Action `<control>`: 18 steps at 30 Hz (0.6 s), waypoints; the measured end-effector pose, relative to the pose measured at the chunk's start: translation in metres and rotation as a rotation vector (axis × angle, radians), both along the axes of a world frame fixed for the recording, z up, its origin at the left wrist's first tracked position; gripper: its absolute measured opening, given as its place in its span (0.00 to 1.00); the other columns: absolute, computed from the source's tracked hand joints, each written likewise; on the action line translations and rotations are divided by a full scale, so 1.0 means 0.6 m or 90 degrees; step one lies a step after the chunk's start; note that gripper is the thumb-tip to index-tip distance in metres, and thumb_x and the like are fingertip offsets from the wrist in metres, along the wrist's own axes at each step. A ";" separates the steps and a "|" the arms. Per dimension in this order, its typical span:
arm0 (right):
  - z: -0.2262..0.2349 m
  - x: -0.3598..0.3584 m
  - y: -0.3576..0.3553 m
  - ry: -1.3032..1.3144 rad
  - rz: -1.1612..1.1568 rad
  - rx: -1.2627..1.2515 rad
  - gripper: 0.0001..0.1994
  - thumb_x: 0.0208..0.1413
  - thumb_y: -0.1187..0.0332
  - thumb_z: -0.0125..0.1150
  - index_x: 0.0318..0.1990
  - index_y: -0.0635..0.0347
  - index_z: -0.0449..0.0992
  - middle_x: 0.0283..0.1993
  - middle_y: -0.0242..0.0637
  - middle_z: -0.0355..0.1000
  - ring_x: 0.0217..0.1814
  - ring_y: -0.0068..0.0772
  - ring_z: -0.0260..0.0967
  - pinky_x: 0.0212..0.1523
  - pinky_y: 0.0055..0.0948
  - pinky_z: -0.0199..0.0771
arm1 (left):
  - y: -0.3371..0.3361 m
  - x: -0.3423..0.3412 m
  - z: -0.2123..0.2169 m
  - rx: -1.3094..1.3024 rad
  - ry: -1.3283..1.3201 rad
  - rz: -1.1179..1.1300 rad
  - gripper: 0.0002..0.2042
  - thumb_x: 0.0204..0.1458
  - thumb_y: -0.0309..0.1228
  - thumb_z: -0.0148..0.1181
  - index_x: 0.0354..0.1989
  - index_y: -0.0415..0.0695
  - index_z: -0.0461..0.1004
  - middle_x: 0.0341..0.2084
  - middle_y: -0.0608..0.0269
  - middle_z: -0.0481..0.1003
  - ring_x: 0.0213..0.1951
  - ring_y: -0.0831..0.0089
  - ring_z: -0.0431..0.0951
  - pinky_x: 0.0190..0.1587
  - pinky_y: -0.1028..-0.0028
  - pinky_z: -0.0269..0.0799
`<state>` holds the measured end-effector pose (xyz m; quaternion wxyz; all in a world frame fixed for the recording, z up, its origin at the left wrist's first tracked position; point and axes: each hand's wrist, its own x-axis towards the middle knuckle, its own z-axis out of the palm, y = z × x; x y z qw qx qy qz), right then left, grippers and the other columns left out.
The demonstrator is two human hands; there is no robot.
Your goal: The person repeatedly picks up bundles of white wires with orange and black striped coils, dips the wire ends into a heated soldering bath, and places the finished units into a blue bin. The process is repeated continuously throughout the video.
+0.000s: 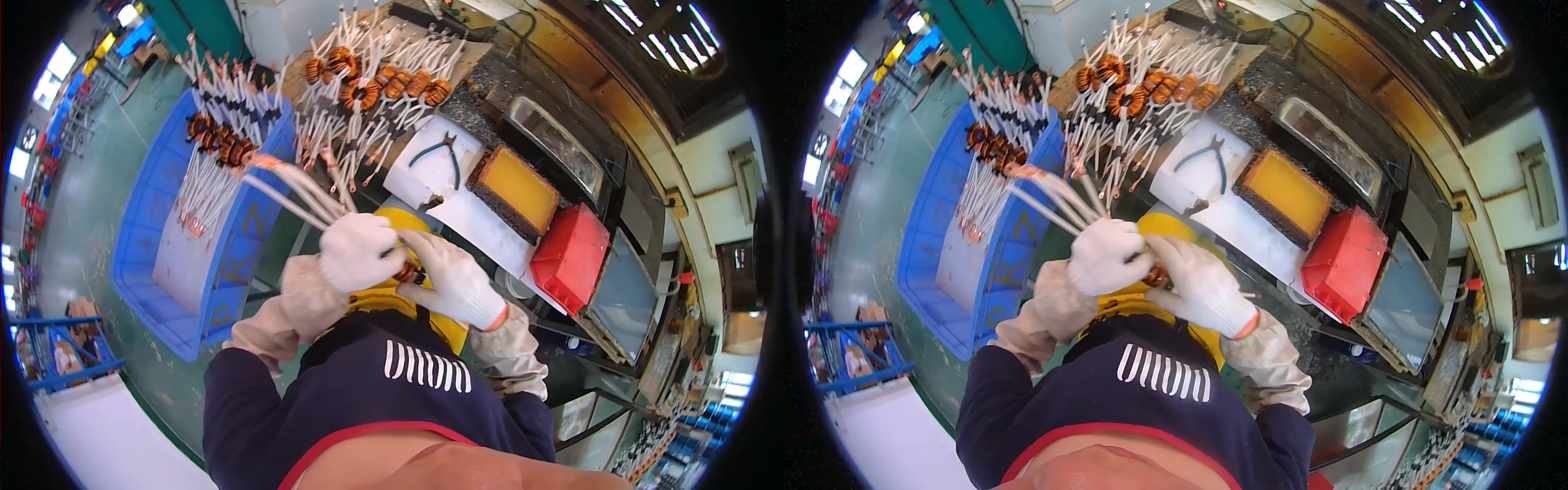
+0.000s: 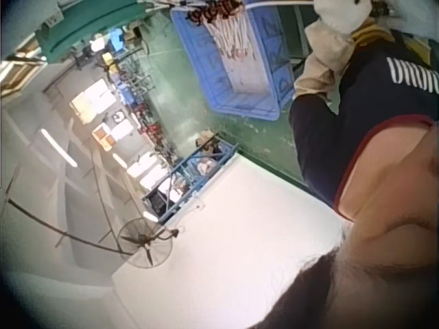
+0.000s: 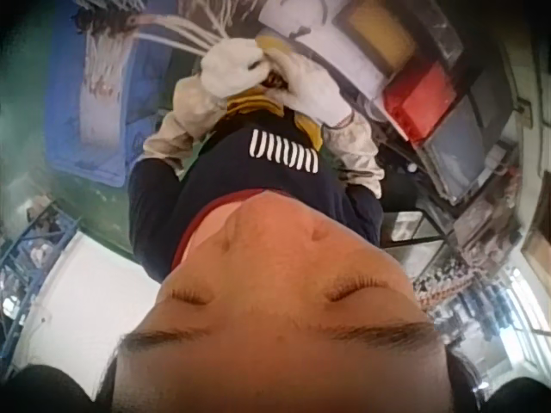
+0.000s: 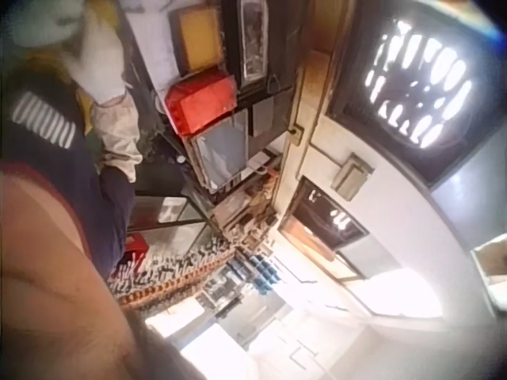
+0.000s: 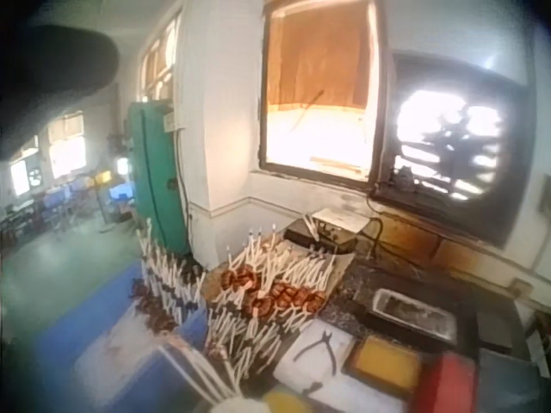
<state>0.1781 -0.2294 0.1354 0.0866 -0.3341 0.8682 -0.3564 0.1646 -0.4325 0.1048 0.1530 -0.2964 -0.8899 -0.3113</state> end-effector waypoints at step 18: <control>-0.183 0.014 -0.044 -0.175 -0.103 0.080 0.27 0.45 0.63 0.65 0.55 0.56 0.68 0.47 0.51 0.74 0.48 0.52 0.73 0.48 0.41 0.74 | -0.077 0.061 -0.070 0.135 -0.460 0.052 0.13 0.53 0.40 0.59 0.37 0.43 0.78 0.34 0.57 0.76 0.39 0.60 0.78 0.42 0.68 0.73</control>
